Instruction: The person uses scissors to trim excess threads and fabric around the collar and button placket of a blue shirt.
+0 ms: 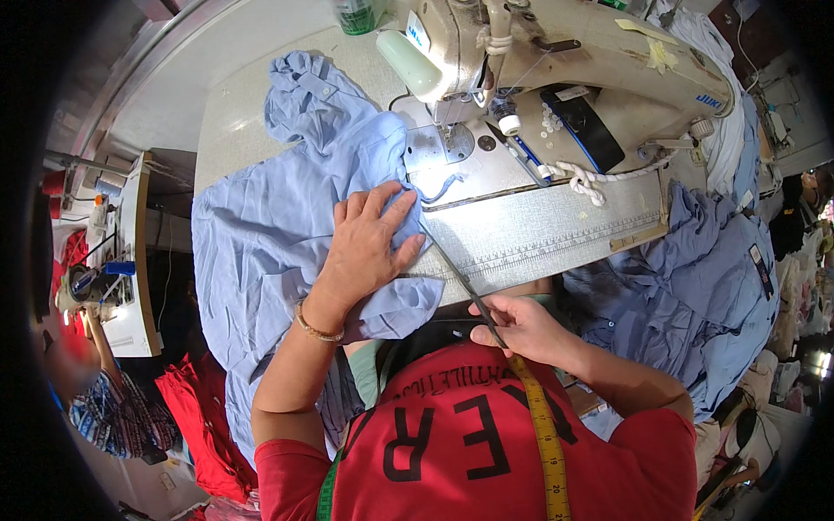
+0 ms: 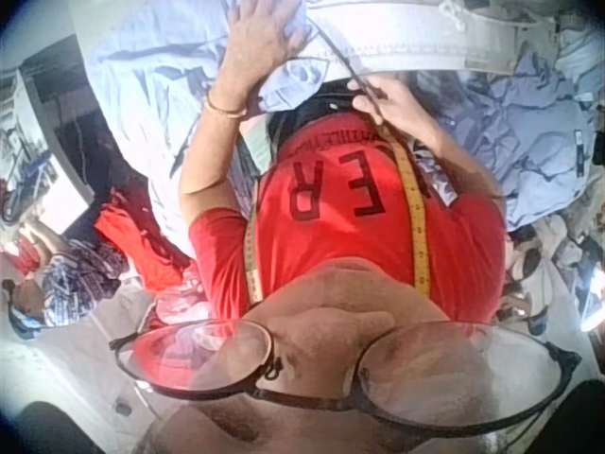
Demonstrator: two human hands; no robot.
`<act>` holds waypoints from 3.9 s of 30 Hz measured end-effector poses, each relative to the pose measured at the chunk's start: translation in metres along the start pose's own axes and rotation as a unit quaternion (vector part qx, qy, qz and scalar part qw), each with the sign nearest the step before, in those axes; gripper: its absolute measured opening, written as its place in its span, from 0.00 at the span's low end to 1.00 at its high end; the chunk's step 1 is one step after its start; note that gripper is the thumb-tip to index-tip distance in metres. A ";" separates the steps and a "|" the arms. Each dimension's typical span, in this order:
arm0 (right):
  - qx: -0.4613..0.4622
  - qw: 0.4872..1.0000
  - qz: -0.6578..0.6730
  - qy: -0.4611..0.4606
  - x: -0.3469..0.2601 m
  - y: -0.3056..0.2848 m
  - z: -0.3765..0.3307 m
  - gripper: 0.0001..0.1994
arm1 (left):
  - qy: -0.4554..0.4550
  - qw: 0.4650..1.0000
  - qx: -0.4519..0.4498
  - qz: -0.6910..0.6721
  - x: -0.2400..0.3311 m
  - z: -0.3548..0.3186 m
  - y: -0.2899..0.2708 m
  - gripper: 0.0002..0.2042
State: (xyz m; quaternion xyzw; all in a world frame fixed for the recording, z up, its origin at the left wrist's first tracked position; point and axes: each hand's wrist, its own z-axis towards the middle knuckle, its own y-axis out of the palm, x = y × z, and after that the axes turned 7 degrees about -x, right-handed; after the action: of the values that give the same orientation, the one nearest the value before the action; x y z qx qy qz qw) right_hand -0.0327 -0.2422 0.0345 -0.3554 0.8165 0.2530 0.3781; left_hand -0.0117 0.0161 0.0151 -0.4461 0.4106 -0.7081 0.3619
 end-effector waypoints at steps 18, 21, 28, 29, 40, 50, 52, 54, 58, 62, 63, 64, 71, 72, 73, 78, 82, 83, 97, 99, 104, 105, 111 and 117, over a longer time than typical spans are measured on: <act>0.011 1.000 -0.007 -0.002 0.002 0.004 -0.002 0.20 | -0.005 1.000 -0.008 -0.009 0.001 0.000 -0.001 0.24; 0.014 1.000 -0.009 0.000 0.002 0.004 -0.002 0.20 | -0.006 1.000 -0.006 -0.010 0.001 0.001 -0.001 0.24; 0.021 1.000 -0.003 0.008 0.002 0.008 -0.005 0.19 | -0.008 1.000 -0.009 -0.008 0.001 0.001 -0.001 0.24; 0.023 1.000 0.000 0.007 0.003 0.009 -0.005 0.19 | -0.007 1.000 -0.008 -0.008 0.001 0.000 0.000 0.24; 0.030 1.000 -0.007 0.004 0.000 0.014 -0.008 0.18 | -0.006 1.000 -0.010 -0.003 0.001 0.000 -0.001 0.24; 0.011 0.998 0.062 0.000 0.004 0.012 -0.007 0.17 | -0.010 1.000 -0.018 -0.009 0.001 0.000 -0.001 0.24; -0.001 0.997 0.075 -0.005 0.000 0.010 -0.008 0.18 | -0.009 1.000 -0.017 -0.010 0.001 0.000 -0.001 0.24; -0.004 0.997 0.072 -0.004 -0.002 0.008 -0.007 0.19 | -0.006 1.000 -0.014 -0.013 0.001 0.000 -0.001 0.24; 0.007 1.000 0.027 0.003 -0.001 0.003 0.000 0.20 | -0.003 1.000 -0.008 -0.012 0.000 0.000 0.000 0.24; 0.012 1.000 0.003 0.003 -0.004 0.003 0.003 0.21 | -0.003 1.000 -0.009 -0.012 0.001 0.000 -0.001 0.24; 0.014 1.000 0.004 0.003 -0.004 0.004 0.003 0.21 | -0.004 1.000 -0.009 -0.011 0.001 0.000 -0.001 0.24; 0.016 1.000 0.006 0.004 -0.003 0.006 0.004 0.21 | -0.004 1.000 -0.009 -0.011 0.001 0.000 -0.001 0.24; 0.023 1.000 0.015 -0.011 -0.005 0.013 0.004 0.20 | -0.004 1.000 -0.012 -0.011 0.001 0.000 -0.001 0.24; 0.023 1.000 0.011 -0.008 -0.005 0.013 0.004 0.19 | -0.004 1.000 -0.013 -0.012 0.000 -0.001 -0.001 0.24; 0.022 1.000 0.007 -0.006 -0.006 0.013 0.003 0.19 | -0.003 1.000 -0.012 -0.012 0.000 -0.001 -0.001 0.24; 0.020 1.000 0.023 -0.002 -0.004 0.016 0.001 0.19 | -0.001 1.000 -0.011 -0.015 0.000 -0.001 0.000 0.24; 0.016 0.999 0.029 -0.003 -0.004 0.019 0.000 0.18 | 0.000 1.000 -0.007 -0.012 0.000 -0.001 0.000 0.24; 0.015 0.999 0.029 -0.005 -0.004 0.019 0.000 0.18 | 0.001 1.000 -0.006 -0.012 0.000 -0.001 0.000 0.24; -0.003 0.997 0.083 -0.008 -0.005 0.016 0.006 0.19 | 0.001 1.000 -0.010 -0.022 0.001 -0.001 -0.002 0.25; -0.004 0.997 0.075 -0.007 -0.007 0.016 0.008 0.19 | 0.000 1.000 -0.011 -0.025 0.001 -0.001 -0.002 0.25; -0.004 0.998 0.062 -0.007 -0.010 0.016 0.012 0.19 | 0.000 1.000 -0.013 -0.018 0.001 -0.001 -0.001 0.24; -0.004 0.998 0.066 -0.009 -0.010 0.016 0.012 0.19 | 0.001 1.000 -0.012 -0.018 0.001 -0.001 -0.001 0.24; 0.003 0.995 0.096 -0.023 -0.007 0.023 0.014 0.15 | -0.001 1.000 -0.009 -0.023 0.001 -0.002 -0.002 0.25; 0.007 0.994 0.108 -0.021 -0.007 0.025 0.013 0.14 | -0.004 1.000 -0.016 -0.020 0.002 -0.001 -0.003 0.25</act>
State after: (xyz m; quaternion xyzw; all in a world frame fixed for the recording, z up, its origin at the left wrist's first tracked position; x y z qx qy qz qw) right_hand -0.0436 -0.2151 0.0361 -0.2570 0.8438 0.2940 0.3681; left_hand -0.0136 0.0161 0.0179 -0.4626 0.4116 -0.7068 0.3421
